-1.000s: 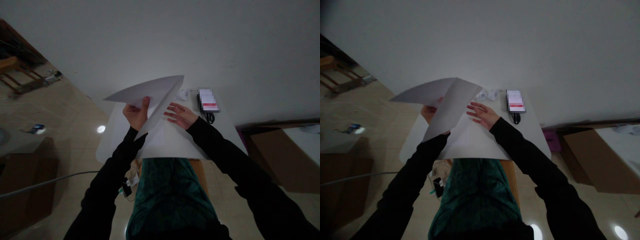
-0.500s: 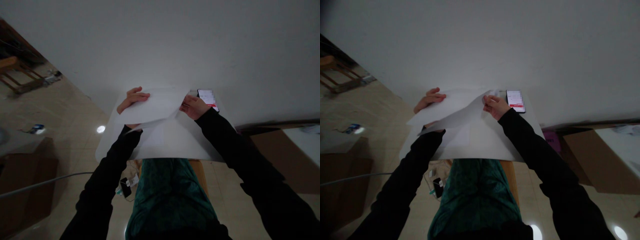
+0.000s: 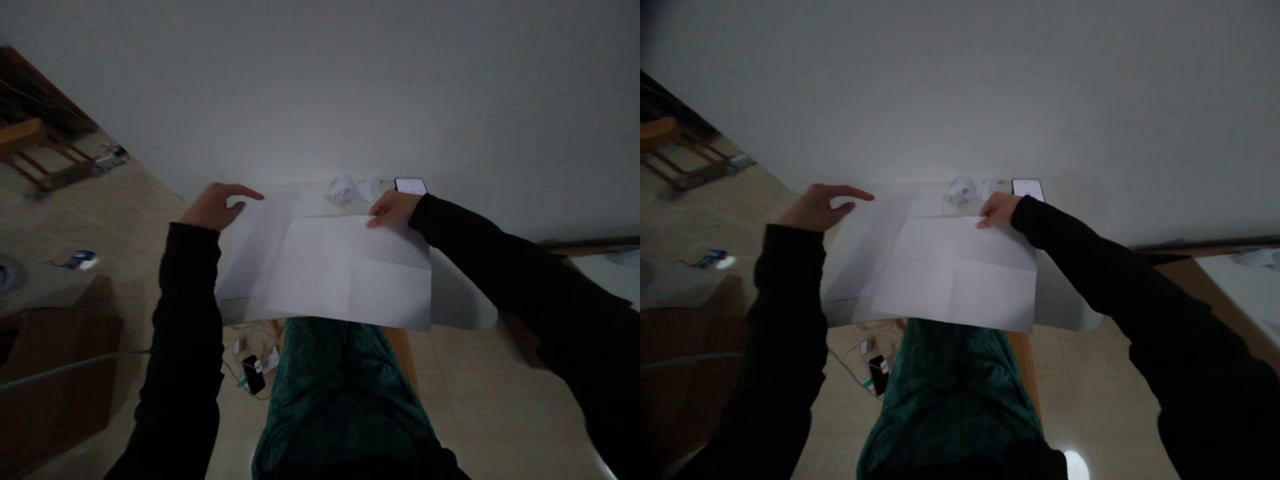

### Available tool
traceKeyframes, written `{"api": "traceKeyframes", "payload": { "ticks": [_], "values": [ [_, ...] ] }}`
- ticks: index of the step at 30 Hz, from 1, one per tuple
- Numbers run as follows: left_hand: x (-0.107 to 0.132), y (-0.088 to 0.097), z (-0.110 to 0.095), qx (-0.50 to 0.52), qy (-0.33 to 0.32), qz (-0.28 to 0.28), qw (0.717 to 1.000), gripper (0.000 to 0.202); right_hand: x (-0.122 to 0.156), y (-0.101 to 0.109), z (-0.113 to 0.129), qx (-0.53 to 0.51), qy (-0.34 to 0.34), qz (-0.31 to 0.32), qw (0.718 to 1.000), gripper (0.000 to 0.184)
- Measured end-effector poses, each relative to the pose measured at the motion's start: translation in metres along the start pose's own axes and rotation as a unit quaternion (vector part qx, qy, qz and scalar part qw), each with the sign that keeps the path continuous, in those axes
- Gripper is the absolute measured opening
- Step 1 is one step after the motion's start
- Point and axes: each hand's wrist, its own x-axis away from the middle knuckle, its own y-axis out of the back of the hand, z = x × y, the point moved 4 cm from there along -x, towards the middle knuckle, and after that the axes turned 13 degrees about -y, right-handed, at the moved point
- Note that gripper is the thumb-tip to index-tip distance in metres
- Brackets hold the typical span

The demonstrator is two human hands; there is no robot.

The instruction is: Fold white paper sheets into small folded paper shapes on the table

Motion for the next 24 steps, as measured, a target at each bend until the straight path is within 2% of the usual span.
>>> {"api": "traceKeyframes", "payload": {
  "ticks": [1, 4, 5, 6, 8, 11, 15, 20, 24],
  "values": [
    [-0.006, -0.023, -0.002, 0.014, -0.010, 0.083, 0.996, 0.024, -0.006, -0.008, 0.003, 0.036, 0.024, 0.026, 0.999, 0.030],
    [-0.022, -0.095, -0.024, 0.109, -0.058, 0.196, 0.973, 0.038, -0.014, -0.027, 0.018, 0.128, 0.061, 0.046, 0.989, 0.031],
    [-0.024, -0.118, -0.030, 0.126, -0.060, 0.228, 0.964, 0.048, -0.012, -0.032, 0.024, 0.154, 0.064, 0.053, 0.985, 0.026],
    [-0.025, -0.136, -0.034, 0.140, -0.051, 0.249, 0.957, 0.055, -0.009, -0.033, 0.030, 0.175, 0.060, 0.033, 0.982, 0.021],
    [-0.023, -0.159, -0.036, 0.182, -0.008, 0.265, 0.947, 0.051, 0.000, -0.030, 0.040, 0.215, 0.041, -0.019, 0.976, 0.018],
    [-0.020, -0.165, -0.035, 0.269, 0.038, 0.244, 0.931, 0.036, 0.012, -0.025, 0.048, 0.245, 0.024, -0.096, 0.964, 0.022],
    [-0.021, -0.151, -0.042, 0.314, 0.054, 0.176, 0.932, 0.031, 0.020, -0.025, 0.049, 0.222, 0.025, -0.141, 0.965, 0.025],
    [-0.023, -0.142, -0.049, 0.267, 0.032, 0.143, 0.952, 0.030, 0.022, -0.025, 0.053, 0.172, 0.051, -0.149, 0.972, 0.023],
    [-0.025, -0.138, -0.047, 0.210, 0.016, 0.120, 0.970, 0.028, 0.019, -0.023, 0.054, 0.159, 0.043, -0.169, 0.972, 0.018]
  ]
}}
